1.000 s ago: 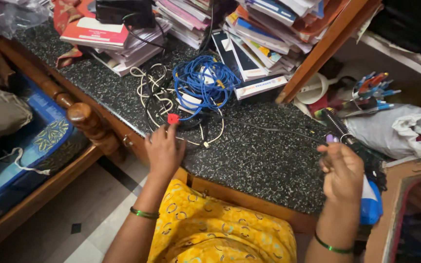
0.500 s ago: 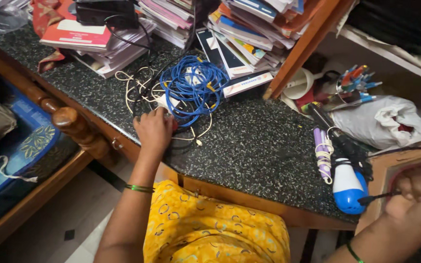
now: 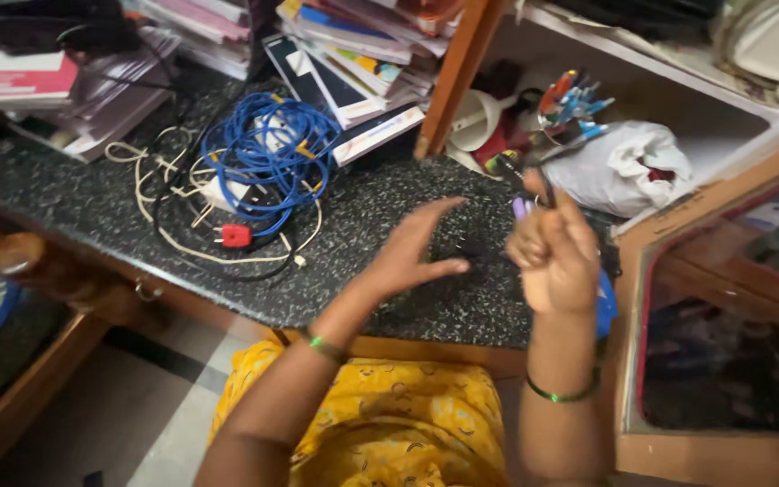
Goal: The person wraps a white cable around a purple hair straightener, then picks up a black hair straightener and wraps its cord around the body. The person places both items on the cluttered countertop.
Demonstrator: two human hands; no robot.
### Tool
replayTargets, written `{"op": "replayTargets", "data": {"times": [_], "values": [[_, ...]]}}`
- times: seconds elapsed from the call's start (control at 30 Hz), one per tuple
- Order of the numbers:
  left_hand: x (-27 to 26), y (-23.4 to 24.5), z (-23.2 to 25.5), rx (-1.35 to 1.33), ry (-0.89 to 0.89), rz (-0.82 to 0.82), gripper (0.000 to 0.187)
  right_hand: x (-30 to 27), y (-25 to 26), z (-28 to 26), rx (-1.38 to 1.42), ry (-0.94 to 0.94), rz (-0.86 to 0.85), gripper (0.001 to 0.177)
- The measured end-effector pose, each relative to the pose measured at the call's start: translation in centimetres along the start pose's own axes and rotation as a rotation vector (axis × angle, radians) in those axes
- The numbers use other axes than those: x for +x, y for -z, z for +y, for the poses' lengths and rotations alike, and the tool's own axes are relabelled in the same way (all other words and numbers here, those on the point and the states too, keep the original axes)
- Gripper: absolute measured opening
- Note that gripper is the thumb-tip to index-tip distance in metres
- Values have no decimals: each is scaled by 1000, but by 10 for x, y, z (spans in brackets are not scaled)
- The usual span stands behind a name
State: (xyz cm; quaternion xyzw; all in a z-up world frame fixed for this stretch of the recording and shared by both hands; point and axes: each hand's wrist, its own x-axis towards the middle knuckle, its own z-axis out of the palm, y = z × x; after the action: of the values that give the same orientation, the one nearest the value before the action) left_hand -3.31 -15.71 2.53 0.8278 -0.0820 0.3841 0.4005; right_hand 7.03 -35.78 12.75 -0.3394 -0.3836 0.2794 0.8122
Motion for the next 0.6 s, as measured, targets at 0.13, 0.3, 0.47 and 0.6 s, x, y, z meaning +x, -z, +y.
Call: {"op": "replayTargets", "data": {"times": [0.13,0.3,0.47,0.6], "values": [[31,-59,-67,-693,260,-170,32,47,-11,14,-88,-12,-9,71],[37,-64,-135,-965,513,15,32,90,44,68,117,-136,109,52],[36,-65,-137,-886,656,-20,59,90,66,160,-20,-446,122,26],[48,-43,-160,-1052,624,101,20,95,89,171,148,-440,-121,26]]}}
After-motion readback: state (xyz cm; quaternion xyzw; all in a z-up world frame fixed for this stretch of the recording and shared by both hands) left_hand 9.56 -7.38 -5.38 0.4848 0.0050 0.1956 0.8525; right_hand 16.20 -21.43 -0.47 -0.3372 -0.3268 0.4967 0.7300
